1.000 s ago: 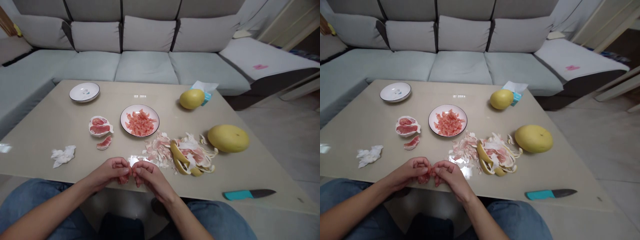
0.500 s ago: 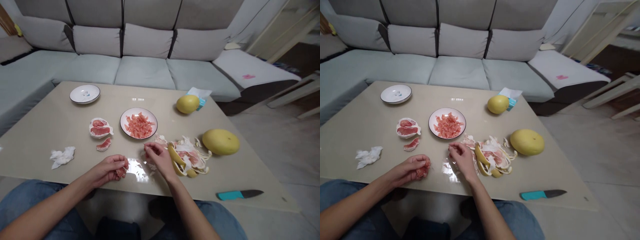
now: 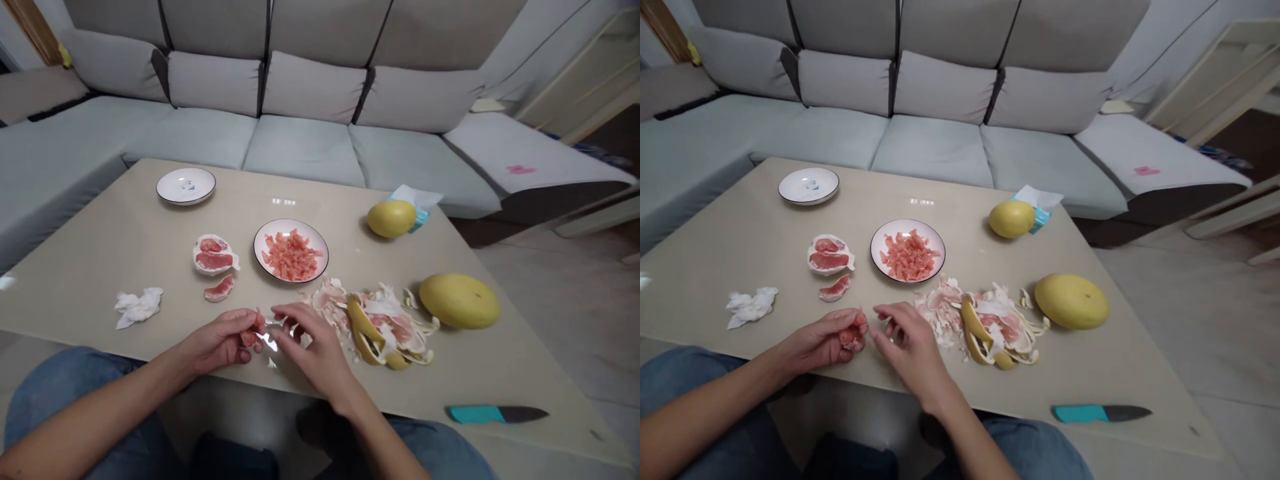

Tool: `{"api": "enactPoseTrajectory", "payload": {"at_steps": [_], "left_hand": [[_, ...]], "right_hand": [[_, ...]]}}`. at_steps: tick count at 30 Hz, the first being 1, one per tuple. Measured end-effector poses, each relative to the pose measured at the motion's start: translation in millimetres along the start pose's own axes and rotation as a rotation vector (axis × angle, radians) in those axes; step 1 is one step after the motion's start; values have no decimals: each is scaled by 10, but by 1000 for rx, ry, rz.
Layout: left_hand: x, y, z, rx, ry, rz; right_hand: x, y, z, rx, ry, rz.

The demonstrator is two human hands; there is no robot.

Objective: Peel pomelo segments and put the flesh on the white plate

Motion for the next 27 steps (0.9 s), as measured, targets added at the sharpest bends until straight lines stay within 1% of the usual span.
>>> {"api": "enactPoseTrajectory", "payload": {"at_steps": [3,6,10,14,18,21,23,25,27], "left_hand": [[-64,-6,24,-19,15,-13],[-107,-7,45,-9,-13,-8],[-120,4,31,59,-136,9],[-102,4,-30,129,-319,22],[-51,-13,-47,137,-445,69],[3,-7,-29,151,-502,109],[47,9,-13,165,-531,136],[85,26,0,173,-563,159],[109,37,9,170,-600,172]], "right_hand": [[7,173,142,1,-77,61],[66,204,164,45,-84,93],[48,217,112,91,-70,51],[-15,257,138,42,-86,-23],[14,277,146,21,-123,0],[83,285,155,2,-166,77],[182,298,179,-20,-211,190],[283,322,244,-75,-296,315],[337,342,318,-131,-405,397]]}}
Point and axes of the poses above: each hand's wrist, its own y-axis away from the middle knuckle, its own z-axis out of the palm, x = y × z, the point moved 9 cm from there along -y, towards the middle knuckle, and after that the axes turned 3 degrees about y, right-handed, at the moved point
